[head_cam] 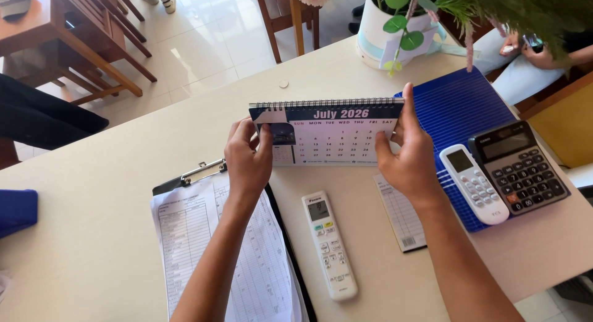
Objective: Organizing various items including bottles, a cutting board, and a calendar in a bar prep area.
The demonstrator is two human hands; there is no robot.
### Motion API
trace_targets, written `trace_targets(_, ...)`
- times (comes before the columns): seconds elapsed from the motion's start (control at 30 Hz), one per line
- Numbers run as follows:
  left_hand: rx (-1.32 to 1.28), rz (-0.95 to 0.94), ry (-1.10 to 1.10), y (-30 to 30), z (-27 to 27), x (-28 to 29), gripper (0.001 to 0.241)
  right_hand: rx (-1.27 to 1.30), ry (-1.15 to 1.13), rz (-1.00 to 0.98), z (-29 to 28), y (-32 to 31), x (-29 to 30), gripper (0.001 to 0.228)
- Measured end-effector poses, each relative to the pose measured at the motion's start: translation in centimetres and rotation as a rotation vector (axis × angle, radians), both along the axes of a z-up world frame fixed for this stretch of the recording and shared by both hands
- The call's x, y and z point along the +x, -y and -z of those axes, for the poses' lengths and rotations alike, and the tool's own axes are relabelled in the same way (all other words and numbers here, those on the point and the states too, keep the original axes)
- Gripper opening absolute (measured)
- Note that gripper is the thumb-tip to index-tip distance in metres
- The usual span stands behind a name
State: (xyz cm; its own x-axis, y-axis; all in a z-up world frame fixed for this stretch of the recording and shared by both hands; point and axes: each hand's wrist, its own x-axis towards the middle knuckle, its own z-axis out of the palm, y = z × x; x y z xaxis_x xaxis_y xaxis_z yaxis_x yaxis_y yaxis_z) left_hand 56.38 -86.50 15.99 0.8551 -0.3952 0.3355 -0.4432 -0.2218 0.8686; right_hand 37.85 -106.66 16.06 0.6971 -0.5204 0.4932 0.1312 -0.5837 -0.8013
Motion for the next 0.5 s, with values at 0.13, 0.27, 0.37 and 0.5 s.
trace_targets(0.13,-0.027,0.004,0.001,0.3,0.3,0.3,0.024,0.059,-0.058,0.052,0.9,0.4,0.7,0.081)
trace_targets(0.27,0.000,-0.032,-0.008,0.7,0.6,0.7,0.024,0.046,-0.004,0.045,2.0,0.6,1.4,0.074)
trace_targets(0.37,-0.026,-0.004,0.019,0.9,0.6,0.9,0.024,0.042,0.003,0.047,2.0,0.8,1.7,0.070)
trace_targets(0.5,-0.012,0.000,0.068,0.9,0.7,1.0,0.027,-0.006,0.001,0.041,1.7,1.1,1.6,0.067)
